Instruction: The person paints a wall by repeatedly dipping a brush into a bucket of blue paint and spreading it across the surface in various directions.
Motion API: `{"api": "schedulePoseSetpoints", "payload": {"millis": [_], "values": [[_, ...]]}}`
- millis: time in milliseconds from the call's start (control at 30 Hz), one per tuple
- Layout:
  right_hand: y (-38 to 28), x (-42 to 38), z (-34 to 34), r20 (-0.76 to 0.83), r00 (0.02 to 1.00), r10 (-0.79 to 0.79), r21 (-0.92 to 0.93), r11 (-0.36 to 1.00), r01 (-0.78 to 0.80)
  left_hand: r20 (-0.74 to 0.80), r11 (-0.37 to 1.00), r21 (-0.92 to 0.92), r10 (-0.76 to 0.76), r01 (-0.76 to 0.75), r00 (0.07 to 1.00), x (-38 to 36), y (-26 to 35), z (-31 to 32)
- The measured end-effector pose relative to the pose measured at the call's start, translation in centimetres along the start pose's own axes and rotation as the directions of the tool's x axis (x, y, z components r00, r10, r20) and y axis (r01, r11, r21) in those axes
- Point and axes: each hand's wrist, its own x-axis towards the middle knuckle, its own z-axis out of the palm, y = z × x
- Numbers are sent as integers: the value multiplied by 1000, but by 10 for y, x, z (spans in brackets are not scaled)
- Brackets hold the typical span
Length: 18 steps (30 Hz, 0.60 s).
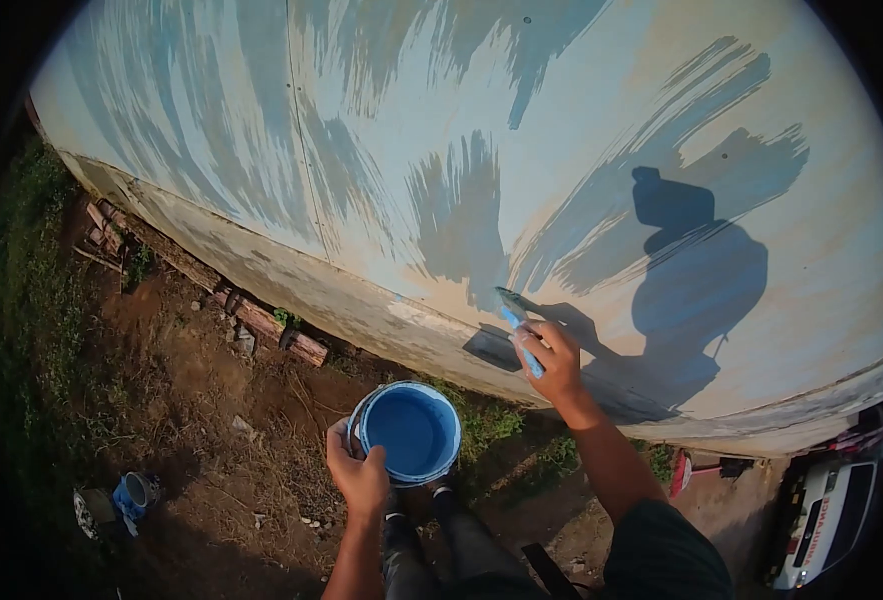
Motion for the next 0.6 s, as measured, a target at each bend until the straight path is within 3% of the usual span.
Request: {"api": "schedulePoseSetpoints", "payload": {"millis": [33, 133, 267, 400, 533, 600], "values": [[-10, 8, -11, -110, 991, -80, -79, 994, 72, 4, 1000, 21, -11, 11, 1000, 2, -3, -1], [-39, 8, -23, -231, 965, -129, -152, 984, 95, 24, 1000, -10, -5, 5, 1000, 8, -18, -2], [-17, -49, 36, 37, 999, 23, -21, 1000, -22, 71, 1000, -23, -19, 20, 997, 15, -32, -4], [12, -61, 69, 138, 990, 33, -9, 999, -32, 112, 999, -22, -22, 25, 993, 18, -35, -4], [-18, -5, 34, -17, 1000, 25, 54, 998, -24, 143, 998, 53, -34, 26, 989, 17, -42, -13], [-36, 14, 14, -273, 957, -102, -98, 992, 77, 129, 998, 53, -25, 18, 991, 16, -44, -16]]}}
